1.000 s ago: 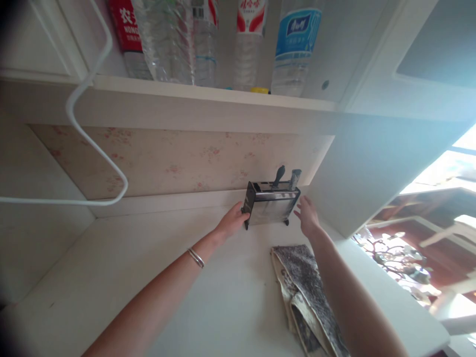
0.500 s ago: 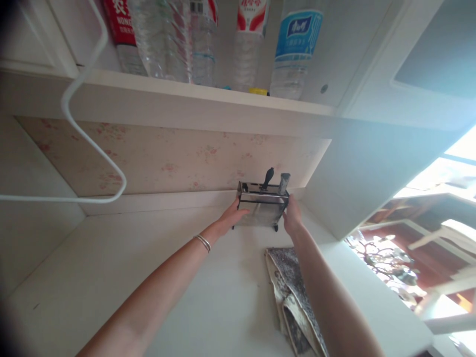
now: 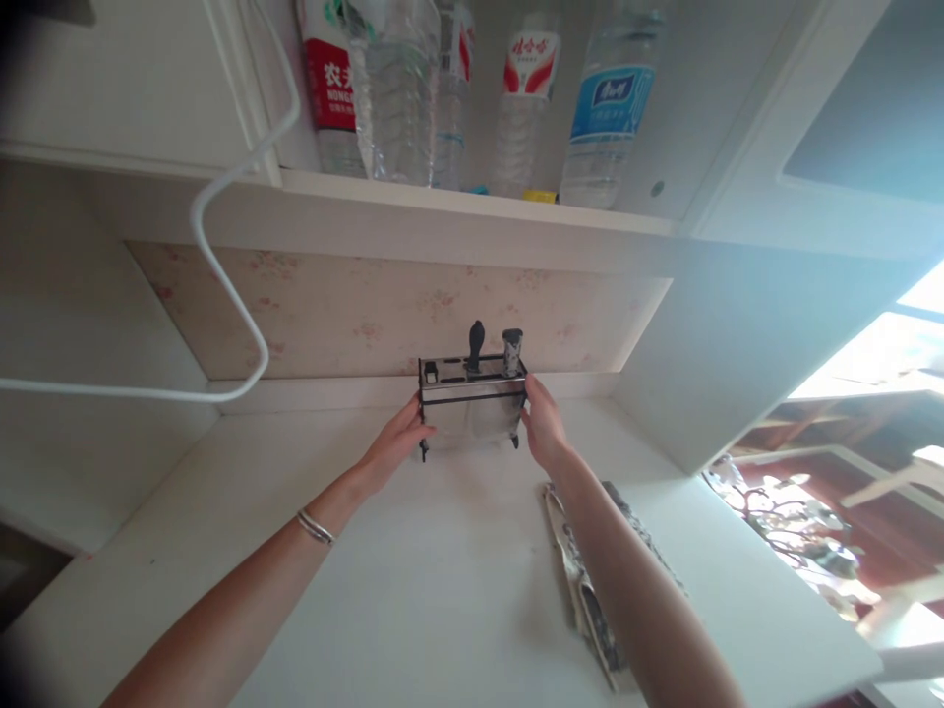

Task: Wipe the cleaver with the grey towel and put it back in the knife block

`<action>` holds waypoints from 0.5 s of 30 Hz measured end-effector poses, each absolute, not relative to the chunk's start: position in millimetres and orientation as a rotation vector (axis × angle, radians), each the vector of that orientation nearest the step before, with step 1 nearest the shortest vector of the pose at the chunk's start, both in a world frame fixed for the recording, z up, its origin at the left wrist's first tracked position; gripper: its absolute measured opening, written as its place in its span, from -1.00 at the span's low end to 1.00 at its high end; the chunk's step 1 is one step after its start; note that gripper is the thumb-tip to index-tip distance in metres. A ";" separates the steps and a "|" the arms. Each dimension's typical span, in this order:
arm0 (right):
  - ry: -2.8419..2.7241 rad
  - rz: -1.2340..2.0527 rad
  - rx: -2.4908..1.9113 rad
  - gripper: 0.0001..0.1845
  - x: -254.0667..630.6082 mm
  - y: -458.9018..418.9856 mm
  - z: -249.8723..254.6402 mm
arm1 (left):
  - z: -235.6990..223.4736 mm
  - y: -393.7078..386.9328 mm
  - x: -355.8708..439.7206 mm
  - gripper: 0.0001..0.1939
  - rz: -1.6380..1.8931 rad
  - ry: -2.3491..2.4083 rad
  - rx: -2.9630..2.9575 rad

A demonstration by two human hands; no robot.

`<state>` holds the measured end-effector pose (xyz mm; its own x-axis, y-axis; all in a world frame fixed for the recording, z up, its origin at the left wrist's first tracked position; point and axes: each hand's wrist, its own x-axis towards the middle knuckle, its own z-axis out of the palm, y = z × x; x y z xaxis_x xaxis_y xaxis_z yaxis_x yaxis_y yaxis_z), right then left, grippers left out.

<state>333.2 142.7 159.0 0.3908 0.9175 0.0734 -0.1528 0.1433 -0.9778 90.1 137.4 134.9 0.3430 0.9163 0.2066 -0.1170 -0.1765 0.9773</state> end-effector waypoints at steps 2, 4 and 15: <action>-0.866 0.966 -1.157 -0.58 314.5 140.8 157.6 | 135.5 130.8 71.5 -0.22 1.114 0.799 1.407; -0.889 1.006 -1.153 -0.59 296.4 138.3 155.3 | 134.9 124.4 54.6 -0.22 1.129 0.830 1.382; -1.071 1.207 -1.065 -0.60 227.8 96.8 154.4 | 128.2 83.8 -16.2 -0.23 1.155 0.961 1.324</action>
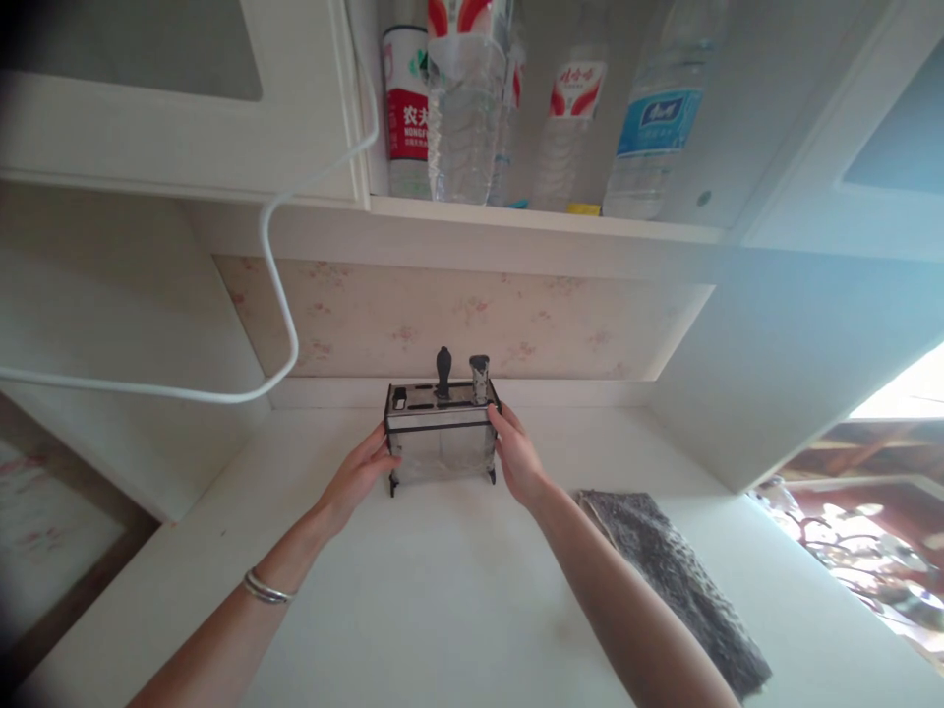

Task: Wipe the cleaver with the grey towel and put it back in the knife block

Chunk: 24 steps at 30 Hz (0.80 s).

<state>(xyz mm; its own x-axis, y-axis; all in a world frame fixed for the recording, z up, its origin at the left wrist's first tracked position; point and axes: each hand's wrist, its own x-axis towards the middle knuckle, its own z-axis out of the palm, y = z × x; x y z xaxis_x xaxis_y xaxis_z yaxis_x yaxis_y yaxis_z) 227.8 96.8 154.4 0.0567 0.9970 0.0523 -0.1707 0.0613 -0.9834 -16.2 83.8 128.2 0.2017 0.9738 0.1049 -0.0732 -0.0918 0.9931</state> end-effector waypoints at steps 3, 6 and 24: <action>-1.059 1.253 -1.053 -0.60 220.6 86.0 153.2 | 128.4 74.2 -26.6 -0.25 1.162 0.956 1.339; -1.074 1.301 -1.020 -0.61 219.6 80.0 151.8 | 130.6 69.2 -34.5 -0.27 1.105 0.996 1.351; -0.785 1.481 -1.172 -0.69 240.0 -12.0 20.3 | 198.0 100.1 -15.5 -0.62 1.077 1.587 2.300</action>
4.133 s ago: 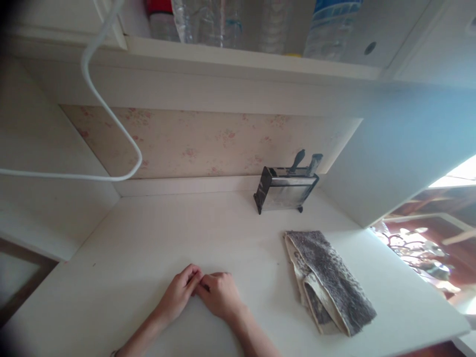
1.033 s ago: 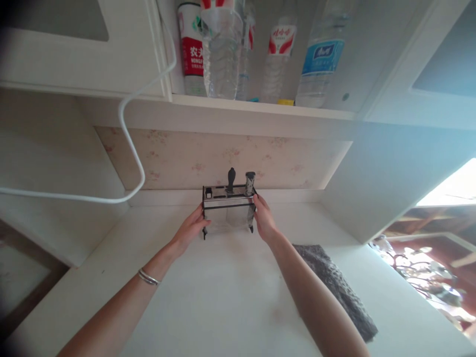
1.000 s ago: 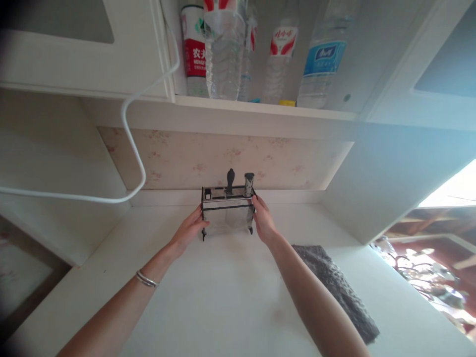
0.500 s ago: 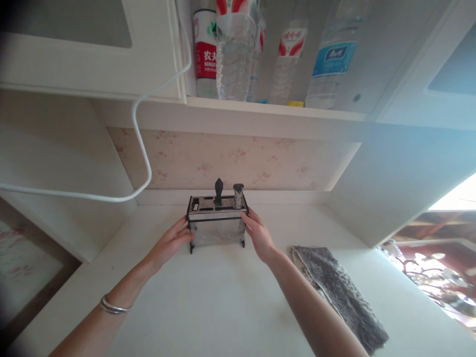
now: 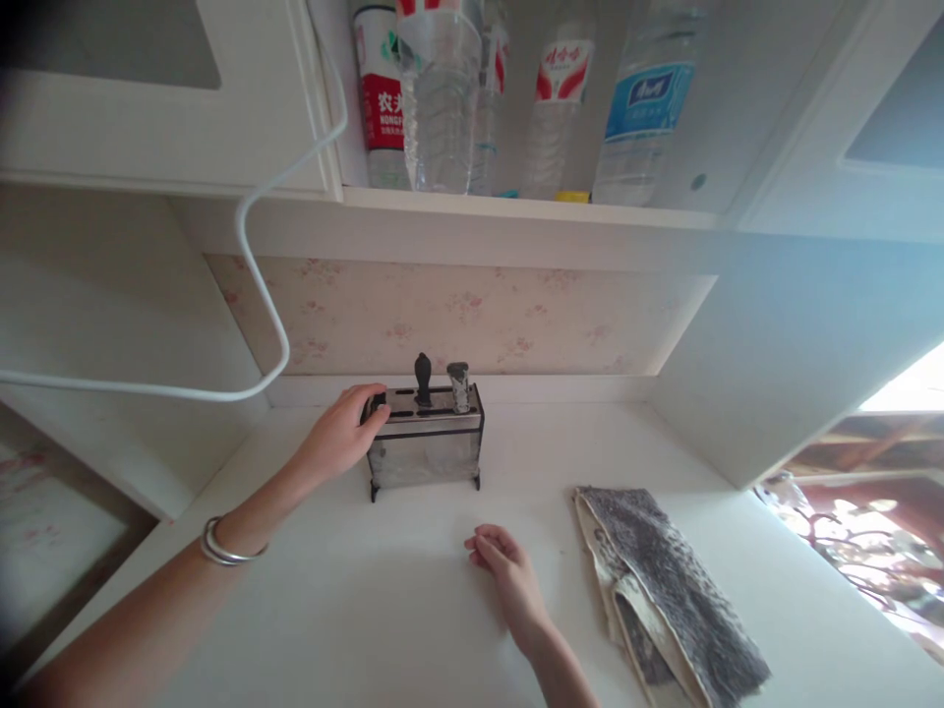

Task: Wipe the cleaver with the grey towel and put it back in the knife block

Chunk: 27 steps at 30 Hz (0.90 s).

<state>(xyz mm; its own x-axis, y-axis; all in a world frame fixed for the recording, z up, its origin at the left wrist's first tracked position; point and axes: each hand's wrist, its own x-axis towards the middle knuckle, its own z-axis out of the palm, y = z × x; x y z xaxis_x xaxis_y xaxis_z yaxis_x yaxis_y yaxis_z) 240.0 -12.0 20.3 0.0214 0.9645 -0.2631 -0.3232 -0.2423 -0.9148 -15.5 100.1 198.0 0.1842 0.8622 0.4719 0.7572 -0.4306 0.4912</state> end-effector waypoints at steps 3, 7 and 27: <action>-0.756 1.458 -1.094 -0.73 244.2 -21.1 7.3 | 205.6 106.5 -9.5 -0.60 1.073 1.617 2.321; -0.576 1.469 -0.965 -0.77 250.7 -18.9 6.4 | 212.8 116.0 -4.3 -0.54 1.037 1.559 2.280; -0.467 1.505 -0.880 -0.78 253.3 -14.9 4.7 | 224.5 153.4 29.3 -0.57 1.013 1.216 1.943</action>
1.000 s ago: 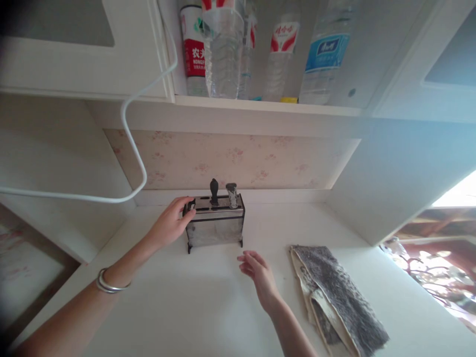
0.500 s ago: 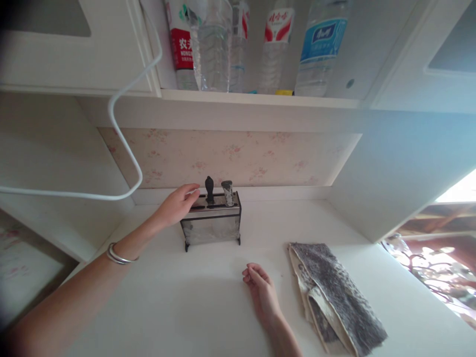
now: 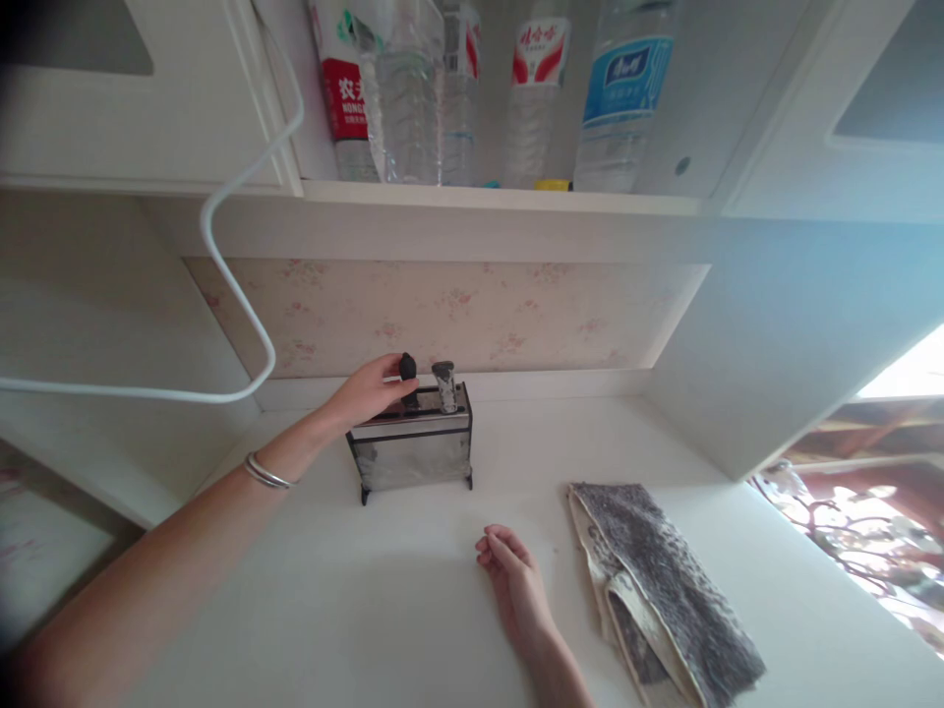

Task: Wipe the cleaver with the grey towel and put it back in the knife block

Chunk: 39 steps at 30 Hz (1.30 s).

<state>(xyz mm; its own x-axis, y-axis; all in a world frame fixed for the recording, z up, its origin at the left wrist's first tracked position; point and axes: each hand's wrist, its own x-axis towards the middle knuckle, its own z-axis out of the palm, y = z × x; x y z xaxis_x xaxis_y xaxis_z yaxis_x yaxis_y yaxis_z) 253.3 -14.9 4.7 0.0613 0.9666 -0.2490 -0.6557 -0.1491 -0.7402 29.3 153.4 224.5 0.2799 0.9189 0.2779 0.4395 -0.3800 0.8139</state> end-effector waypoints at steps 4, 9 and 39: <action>-0.457 1.514 -0.882 -0.78 253.9 -14.6 4.5 | 225.2 157.9 32.9 -0.68 1.000 1.186 1.940; -0.461 1.519 -0.880 -0.75 253.8 -13.4 4.2 | 260.9 160.1 35.6 -0.69 1.143 1.102 1.884; -0.530 1.470 -1.056 -0.65 250.4 -15.2 6.1 | 302.6 68.3 -33.7 -0.67 1.822 0.519 1.773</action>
